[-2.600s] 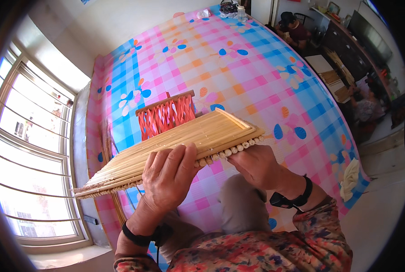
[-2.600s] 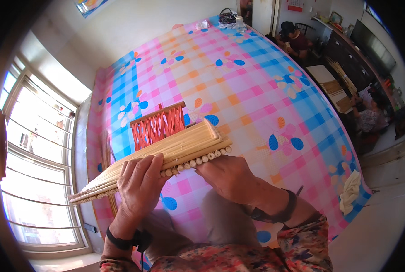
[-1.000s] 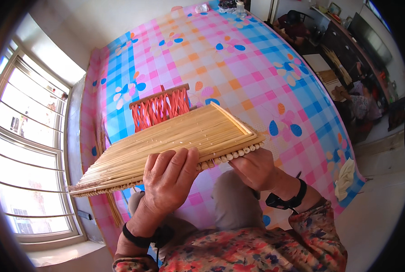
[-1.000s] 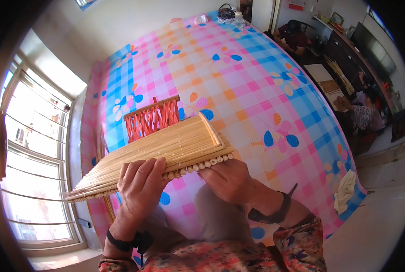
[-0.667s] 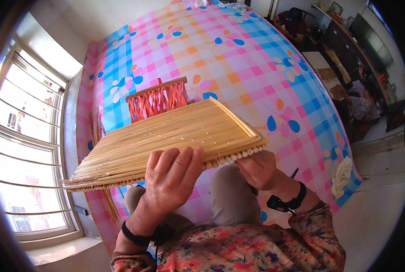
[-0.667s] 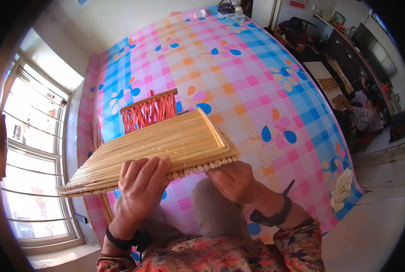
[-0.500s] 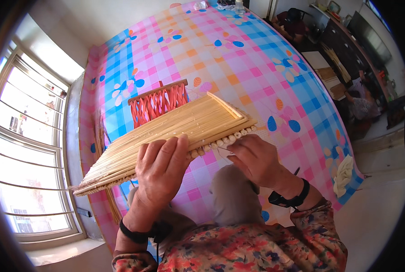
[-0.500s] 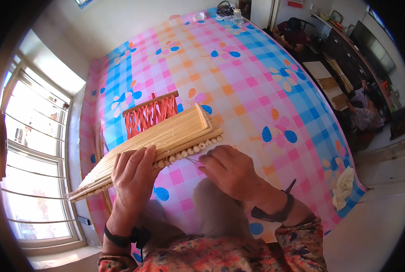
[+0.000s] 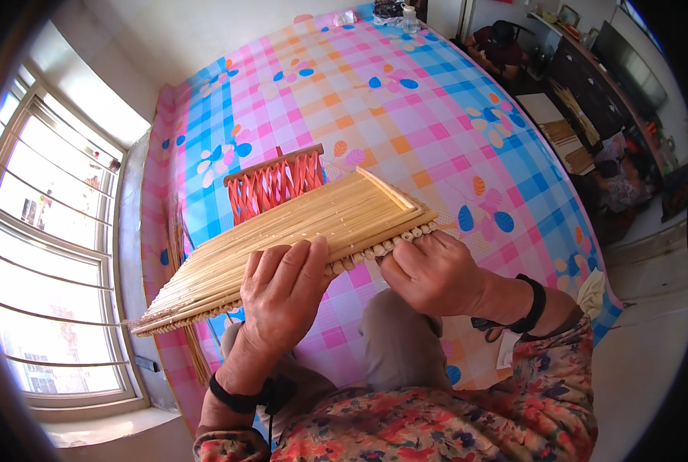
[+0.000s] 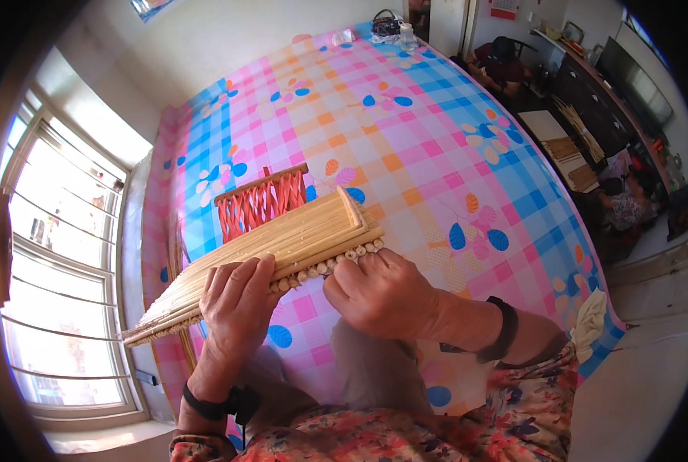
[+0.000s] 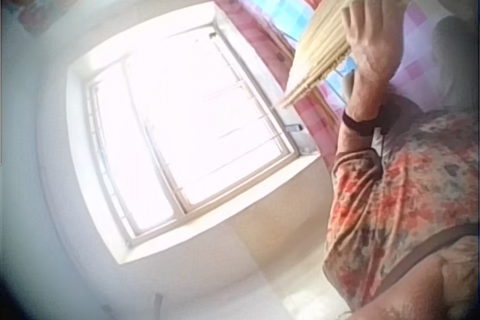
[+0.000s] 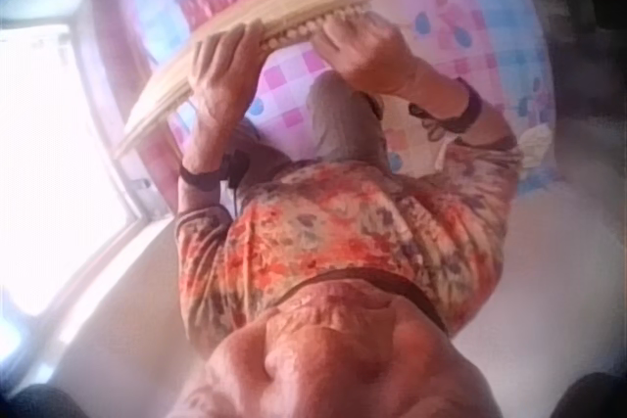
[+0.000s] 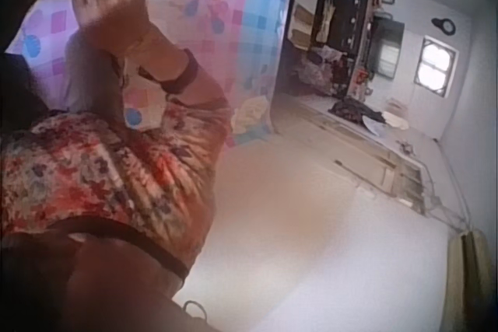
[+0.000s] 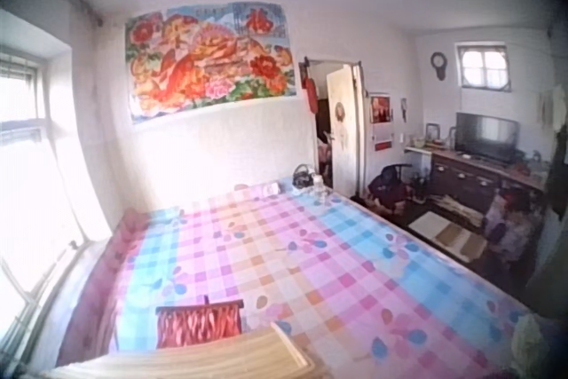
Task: The person weaves together thin bamboo slats using a white cord to create a rectangular mat.
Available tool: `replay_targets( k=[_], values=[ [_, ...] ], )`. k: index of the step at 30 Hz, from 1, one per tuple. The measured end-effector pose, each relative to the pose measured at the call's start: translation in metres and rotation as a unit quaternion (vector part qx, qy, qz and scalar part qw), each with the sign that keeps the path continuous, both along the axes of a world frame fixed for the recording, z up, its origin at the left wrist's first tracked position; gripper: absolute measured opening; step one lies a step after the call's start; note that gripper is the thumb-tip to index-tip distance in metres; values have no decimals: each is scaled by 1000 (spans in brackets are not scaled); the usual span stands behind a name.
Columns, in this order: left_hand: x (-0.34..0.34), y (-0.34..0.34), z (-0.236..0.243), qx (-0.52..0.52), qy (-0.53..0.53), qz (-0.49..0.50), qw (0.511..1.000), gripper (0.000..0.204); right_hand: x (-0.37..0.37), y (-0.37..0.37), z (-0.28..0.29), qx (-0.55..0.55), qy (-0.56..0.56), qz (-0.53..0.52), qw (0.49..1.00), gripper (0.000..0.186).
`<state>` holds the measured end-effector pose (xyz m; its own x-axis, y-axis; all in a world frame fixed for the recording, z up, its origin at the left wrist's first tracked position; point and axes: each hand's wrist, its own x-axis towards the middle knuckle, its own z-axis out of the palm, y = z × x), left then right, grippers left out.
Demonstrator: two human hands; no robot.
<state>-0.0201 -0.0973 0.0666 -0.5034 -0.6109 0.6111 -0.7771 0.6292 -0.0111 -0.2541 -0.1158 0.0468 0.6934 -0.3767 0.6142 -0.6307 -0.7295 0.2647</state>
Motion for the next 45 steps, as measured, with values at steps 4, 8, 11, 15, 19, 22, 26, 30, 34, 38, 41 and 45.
replay_targets(
  k=[4,8,11,15,19,22,26,30,34,38,41,45],
  values=[
    [-3,0,-2,6,-1,-3,1000,51,-11,-7,-13,29,-25,52,998,9],
    [-3,-4,-2,-27,1,-2,1000,50,-29,-17,-29,47,-55,71,995,11],
    [-3,-9,3,-5,9,10,1000,48,-33,-10,-31,75,-26,7,997,16],
    [-2,-11,4,0,20,26,999,48,-11,5,-9,98,-143,-61,983,20],
    [-8,-5,2,15,24,20,999,50,-3,-1,-4,46,-69,-26,996,19],
    [-12,-5,0,18,23,14,999,50,4,-4,0,12,-50,-4,999,14],
    [-10,-10,-6,21,27,14,999,49,1,-12,-4,-27,7,13,1000,11],
    [-5,-11,-2,-17,-13,15,1000,42,-10,-20,-18,-20,-22,44,999,9],
    [13,-32,13,-54,59,81,993,38,-82,-9,-108,148,-8,-60,987,10],
    [22,-26,5,-32,25,66,997,46,-46,-1,-80,228,-189,-50,954,12],
    [17,-25,19,-29,38,64,997,41,-39,-3,-53,258,-268,0,928,12],
    [30,-34,28,-42,28,65,997,50,-27,-6,-28,284,-285,72,913,15]
  ],
)
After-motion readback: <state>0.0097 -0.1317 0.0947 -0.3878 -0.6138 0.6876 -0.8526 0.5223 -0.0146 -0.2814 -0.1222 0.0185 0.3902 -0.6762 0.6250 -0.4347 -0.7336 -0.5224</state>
